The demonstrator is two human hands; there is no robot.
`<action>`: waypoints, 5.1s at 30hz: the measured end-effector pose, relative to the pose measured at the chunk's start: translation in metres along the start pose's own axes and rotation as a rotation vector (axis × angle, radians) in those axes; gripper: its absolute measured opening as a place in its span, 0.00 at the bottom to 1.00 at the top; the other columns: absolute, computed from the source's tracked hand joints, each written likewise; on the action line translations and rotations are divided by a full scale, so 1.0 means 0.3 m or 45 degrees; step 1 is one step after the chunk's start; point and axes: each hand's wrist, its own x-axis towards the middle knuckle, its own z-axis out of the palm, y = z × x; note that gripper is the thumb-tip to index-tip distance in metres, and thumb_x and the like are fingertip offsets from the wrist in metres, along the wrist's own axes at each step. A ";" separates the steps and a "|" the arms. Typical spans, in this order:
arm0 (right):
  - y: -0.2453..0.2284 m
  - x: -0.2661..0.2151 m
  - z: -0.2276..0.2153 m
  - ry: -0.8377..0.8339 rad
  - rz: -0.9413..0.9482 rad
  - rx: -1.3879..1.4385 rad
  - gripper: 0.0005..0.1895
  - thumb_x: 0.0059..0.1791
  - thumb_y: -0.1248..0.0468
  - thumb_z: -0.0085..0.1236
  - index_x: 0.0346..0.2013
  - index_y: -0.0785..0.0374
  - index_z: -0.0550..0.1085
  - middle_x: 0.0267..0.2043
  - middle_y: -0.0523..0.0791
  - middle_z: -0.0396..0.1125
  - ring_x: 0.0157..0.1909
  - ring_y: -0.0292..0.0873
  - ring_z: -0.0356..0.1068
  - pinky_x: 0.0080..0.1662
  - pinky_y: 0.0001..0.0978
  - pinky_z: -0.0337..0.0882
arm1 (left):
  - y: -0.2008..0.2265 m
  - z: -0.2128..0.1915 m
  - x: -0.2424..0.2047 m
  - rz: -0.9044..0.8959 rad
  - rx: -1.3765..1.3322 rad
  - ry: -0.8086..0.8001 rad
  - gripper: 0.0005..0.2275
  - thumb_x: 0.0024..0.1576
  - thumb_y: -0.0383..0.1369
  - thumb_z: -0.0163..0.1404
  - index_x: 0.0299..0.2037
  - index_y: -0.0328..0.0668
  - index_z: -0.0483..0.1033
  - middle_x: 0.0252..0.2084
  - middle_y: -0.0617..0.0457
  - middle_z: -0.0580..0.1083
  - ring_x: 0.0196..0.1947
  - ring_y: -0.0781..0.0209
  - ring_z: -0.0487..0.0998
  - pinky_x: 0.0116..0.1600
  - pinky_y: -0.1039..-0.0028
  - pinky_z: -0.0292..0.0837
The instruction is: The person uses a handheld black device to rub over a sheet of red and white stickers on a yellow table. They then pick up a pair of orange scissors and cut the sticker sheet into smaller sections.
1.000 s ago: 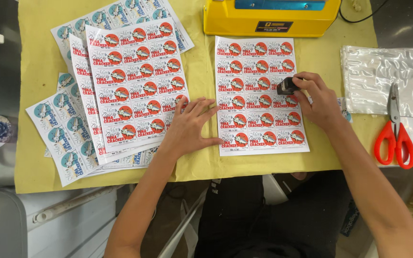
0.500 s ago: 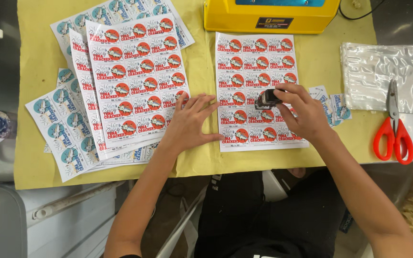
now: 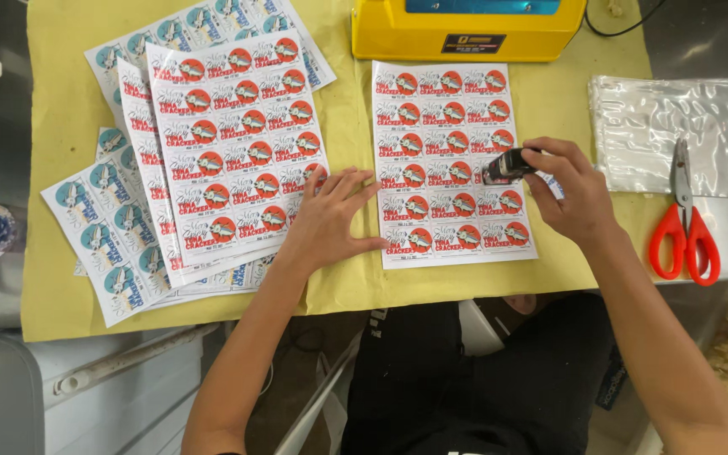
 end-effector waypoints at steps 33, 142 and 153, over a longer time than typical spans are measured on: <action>-0.110 -0.124 0.009 0.088 0.021 0.051 0.20 0.49 0.76 0.64 0.54 0.63 0.72 0.60 0.48 0.69 0.58 0.54 0.73 0.56 0.42 0.76 | -0.010 0.007 0.001 -0.006 0.020 -0.014 0.39 0.45 0.59 0.61 0.64 0.44 0.71 0.67 0.52 0.67 0.70 0.51 0.63 0.74 0.44 0.45; -0.533 -0.797 -0.102 0.068 0.749 1.241 0.51 0.39 0.25 0.60 0.52 0.71 0.71 0.30 0.45 0.67 0.40 0.46 0.75 0.74 0.52 0.54 | 0.625 0.036 0.218 -0.196 -1.867 0.245 0.11 0.66 0.33 0.48 0.49 0.31 0.75 0.38 0.45 0.81 0.37 0.58 0.82 0.45 0.69 0.77; -0.506 -0.719 -0.120 0.246 0.744 1.298 0.65 0.33 0.18 0.58 0.59 0.74 0.69 0.24 0.41 0.61 0.27 0.41 0.67 0.72 0.58 0.60 | 0.707 0.041 0.206 -0.073 -1.884 0.115 0.12 0.65 0.28 0.49 0.56 0.30 0.68 0.42 0.43 0.80 0.38 0.55 0.84 0.41 0.69 0.78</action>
